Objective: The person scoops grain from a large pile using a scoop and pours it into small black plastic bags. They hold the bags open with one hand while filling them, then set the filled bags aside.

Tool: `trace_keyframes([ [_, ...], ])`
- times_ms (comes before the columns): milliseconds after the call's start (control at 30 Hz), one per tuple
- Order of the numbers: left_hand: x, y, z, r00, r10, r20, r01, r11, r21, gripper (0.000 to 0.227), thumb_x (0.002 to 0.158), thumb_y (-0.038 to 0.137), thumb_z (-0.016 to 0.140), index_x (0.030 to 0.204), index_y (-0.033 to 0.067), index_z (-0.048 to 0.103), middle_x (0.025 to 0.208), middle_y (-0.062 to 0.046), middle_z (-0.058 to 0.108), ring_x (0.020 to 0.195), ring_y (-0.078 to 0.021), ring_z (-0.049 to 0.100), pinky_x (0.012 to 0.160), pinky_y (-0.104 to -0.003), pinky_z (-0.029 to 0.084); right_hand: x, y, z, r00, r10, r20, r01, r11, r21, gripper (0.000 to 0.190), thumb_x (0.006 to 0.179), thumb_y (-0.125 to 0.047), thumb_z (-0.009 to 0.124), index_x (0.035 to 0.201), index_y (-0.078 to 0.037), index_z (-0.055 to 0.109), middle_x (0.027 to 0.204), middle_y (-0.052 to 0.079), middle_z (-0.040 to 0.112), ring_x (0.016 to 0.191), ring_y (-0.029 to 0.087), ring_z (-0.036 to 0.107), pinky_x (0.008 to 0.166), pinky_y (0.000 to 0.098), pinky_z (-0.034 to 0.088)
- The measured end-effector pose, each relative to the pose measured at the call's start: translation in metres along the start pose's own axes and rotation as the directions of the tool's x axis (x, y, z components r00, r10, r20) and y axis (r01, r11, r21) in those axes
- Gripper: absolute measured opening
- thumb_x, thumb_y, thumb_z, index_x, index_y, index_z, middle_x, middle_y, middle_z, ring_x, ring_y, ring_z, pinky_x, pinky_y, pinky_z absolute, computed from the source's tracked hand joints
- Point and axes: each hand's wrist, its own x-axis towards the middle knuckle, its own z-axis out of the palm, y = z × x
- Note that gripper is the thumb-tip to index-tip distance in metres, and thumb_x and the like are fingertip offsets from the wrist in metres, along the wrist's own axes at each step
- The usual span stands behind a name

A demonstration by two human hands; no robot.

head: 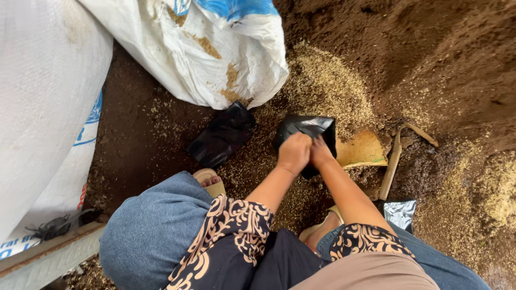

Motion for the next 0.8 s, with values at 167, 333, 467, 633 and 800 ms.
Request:
trace_keyframes([
  [167, -0.011, 0.01, 0.017, 0.999, -0.01, 0.042, 0.015, 0.993, -0.113, 0.005, 0.088, 0.01, 0.059, 0.084, 0.0084, 0.061, 0.084, -0.011, 0.063, 0.082, -0.0331, 0.064, 0.071, -0.043, 0.053, 0.009, 0.009, 0.047, 0.996, 0.019, 0.091, -0.02, 1.0, 0.011, 0.059, 0.095, -0.034, 0.045, 0.149, -0.01, 0.042, 0.155, 0.012, 0.04, 0.146, 0.029, 0.031, 0.121, 0.0498, 0.013],
  [333, 0.009, 0.057, 0.025, 0.96, 0.224, 0.169, -0.204, 0.971, -0.126, 0.005, 0.083, 0.016, 0.063, 0.079, 0.0135, 0.063, 0.083, -0.008, 0.067, 0.08, -0.0287, 0.065, 0.077, -0.042, 0.054, 0.019, 0.0, 0.022, 0.999, 0.018, 0.049, -0.02, 0.999, 0.033, 0.056, 0.093, -0.035, 0.048, 0.144, -0.012, 0.048, 0.152, 0.011, 0.045, 0.147, 0.028, 0.033, 0.12, 0.0497, 0.017],
  [467, 0.041, 0.068, 0.021, 0.994, 0.01, 0.111, 0.027, 0.946, -0.322, 0.011, 0.097, 0.018, 0.06, 0.092, 0.0131, 0.068, 0.09, -0.007, 0.07, 0.084, -0.0255, 0.067, 0.081, -0.039, 0.054, 0.02, -0.004, -0.003, 1.0, 0.004, -0.015, -0.003, 0.998, 0.059, 0.053, 0.092, -0.035, 0.049, 0.141, -0.014, 0.053, 0.15, 0.009, 0.049, 0.147, 0.027, 0.035, 0.12, 0.0497, 0.02],
  [633, 0.065, 0.025, -0.021, 0.956, -0.24, 0.171, 0.233, 0.971, 0.056, 0.037, 0.081, 0.027, 0.07, 0.112, 0.0094, 0.063, 0.11, -0.013, 0.063, 0.104, -0.0308, 0.058, 0.091, -0.045, 0.044, 0.039, -0.01, -0.051, 0.982, 0.016, -0.187, -0.011, 0.999, 0.031, 0.05, 0.091, -0.036, 0.052, 0.136, -0.016, 0.059, 0.147, 0.008, 0.054, 0.147, 0.026, 0.037, 0.12, 0.0496, 0.023],
  [800, 0.061, 0.01, -0.038, 0.823, -0.433, 0.369, 0.331, 0.892, 0.308, 0.055, 0.071, 0.028, 0.074, 0.119, 0.0075, 0.056, 0.116, -0.017, 0.059, 0.111, -0.0341, 0.056, 0.09, -0.047, 0.043, 0.016, -0.005, -0.081, 0.988, 0.097, -0.118, -0.082, 0.988, 0.13, 0.047, 0.09, -0.037, 0.054, 0.132, -0.019, 0.065, 0.144, 0.006, 0.059, 0.148, 0.025, 0.039, 0.119, 0.0495, 0.027],
])
